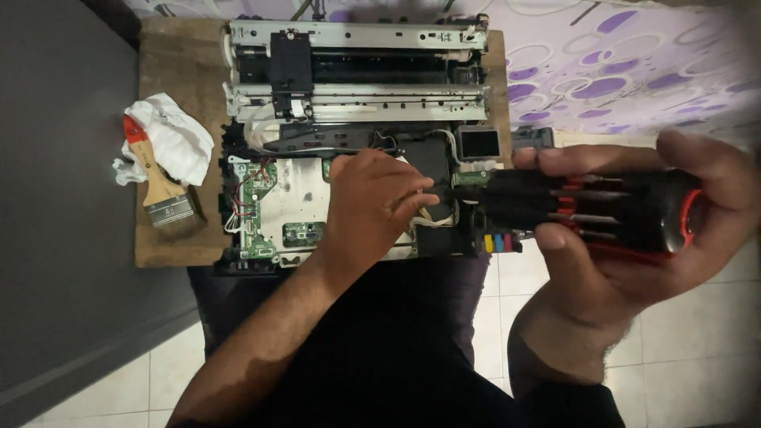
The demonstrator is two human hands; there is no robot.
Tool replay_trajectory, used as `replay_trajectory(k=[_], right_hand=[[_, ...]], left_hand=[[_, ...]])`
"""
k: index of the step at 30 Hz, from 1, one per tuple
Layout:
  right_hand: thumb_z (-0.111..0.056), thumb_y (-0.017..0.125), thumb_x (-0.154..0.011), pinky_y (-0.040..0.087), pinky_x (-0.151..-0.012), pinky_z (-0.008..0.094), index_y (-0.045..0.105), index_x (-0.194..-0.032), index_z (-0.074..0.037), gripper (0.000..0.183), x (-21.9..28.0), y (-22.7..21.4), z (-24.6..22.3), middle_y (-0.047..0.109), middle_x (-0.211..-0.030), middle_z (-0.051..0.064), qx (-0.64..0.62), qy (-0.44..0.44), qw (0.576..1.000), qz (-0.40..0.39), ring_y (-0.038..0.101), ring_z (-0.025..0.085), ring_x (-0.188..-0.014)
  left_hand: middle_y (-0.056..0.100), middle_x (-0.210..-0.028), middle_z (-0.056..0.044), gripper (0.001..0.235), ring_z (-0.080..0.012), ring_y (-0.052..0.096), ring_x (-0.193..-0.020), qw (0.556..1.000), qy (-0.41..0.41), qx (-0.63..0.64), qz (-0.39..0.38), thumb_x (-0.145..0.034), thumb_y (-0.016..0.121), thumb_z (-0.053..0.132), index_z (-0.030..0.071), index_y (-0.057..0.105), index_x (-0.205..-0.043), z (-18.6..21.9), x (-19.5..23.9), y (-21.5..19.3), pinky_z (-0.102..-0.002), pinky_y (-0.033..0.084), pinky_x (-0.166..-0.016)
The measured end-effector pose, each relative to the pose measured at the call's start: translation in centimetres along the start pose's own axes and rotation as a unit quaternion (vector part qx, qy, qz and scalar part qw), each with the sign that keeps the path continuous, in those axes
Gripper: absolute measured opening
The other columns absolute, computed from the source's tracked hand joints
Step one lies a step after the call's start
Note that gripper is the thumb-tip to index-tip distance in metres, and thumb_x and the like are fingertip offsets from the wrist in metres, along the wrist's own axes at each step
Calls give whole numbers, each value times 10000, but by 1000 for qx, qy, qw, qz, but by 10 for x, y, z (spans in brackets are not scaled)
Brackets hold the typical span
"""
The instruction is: The person uses a screwdriver to remove screws from the internal metal frame of a disassembled printer. They work on the lower section of the device, unscrewing fasteners and manipulating the internal components.
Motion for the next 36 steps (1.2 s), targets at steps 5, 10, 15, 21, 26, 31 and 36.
replay_trajectory(k=[5, 10, 15, 21, 26, 31, 36], right_hand=[[-201, 678, -920, 699, -927, 550, 314, -1402, -35, 626, -3, 4, 0, 588, -1052, 297, 20, -26, 999, -30, 697, 383, -934], [-159, 688, -906, 691, -909, 545, 316, -1417, -52, 641, -1, 1, 0, 604, -1059, 323, -4, -32, 998, -52, 720, 433, -929], [-153, 709, -894, 700, -952, 566, 326, -1404, -52, 645, 2, 6, -5, 604, -1086, 304, -24, -1, 1000, -15, 698, 407, -959], [-152, 719, -891, 703, -959, 551, 325, -1416, -63, 663, 0, 3, 1, 612, -1091, 288, -21, -19, 999, -46, 704, 385, -984], [-175, 716, -900, 711, -916, 546, 329, -1395, -41, 642, -3, 6, -1, 602, -1065, 276, 5, -41, 997, -62, 716, 384, -948], [-155, 703, -920, 707, -913, 551, 322, -1394, -40, 619, -2, 10, -3, 591, -1050, 275, 18, -40, 997, -64, 708, 388, -935], [-145, 722, -887, 694, -948, 531, 302, -1439, -115, 695, 7, 17, 0, 576, -1064, 225, -61, 74, 995, -7, 706, 391, -934]], left_hand=[[758, -998, 34, 151, -197, 633, -1011, 999, 11, 11, 28, -932, 764, 340, 200, 809, -963, 6, 0, -5, -461, 344, -892], [763, -1002, 40, 113, -189, 632, -1011, 1000, 0, 16, 24, -924, 772, 320, 221, 821, -950, 1, 6, -3, -468, 330, -895], [746, -1039, 40, 156, -210, 632, -1052, 999, 10, 11, 28, -926, 783, 343, 212, 795, -1011, -1, 10, -2, -466, 321, -915], [751, -1030, 41, 171, -213, 618, -1047, 1000, 9, -6, 18, -919, 784, 349, 202, 802, -1007, -2, 10, -1, -465, 315, -895], [741, -1018, 61, 163, -200, 613, -1026, 1000, 14, -12, 10, -935, 770, 344, 202, 793, -1013, 2, 9, -4, -451, 307, -889], [751, -995, 71, 153, -190, 629, -995, 999, 19, -22, 19, -910, 802, 348, 217, 793, -989, 0, 8, -2, -446, 302, -868], [763, -977, 75, 234, -199, 652, -1012, 1000, -1, -12, -2, -969, 670, 408, 220, 810, -958, 1, 11, 1, -459, 314, -860]])
Point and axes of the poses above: each hand's wrist, its own x-axis away from the middle knuckle, its own y-axis out of the palm, z = x × y, the point moved 3 cm from there along -x, towards the middle knuckle
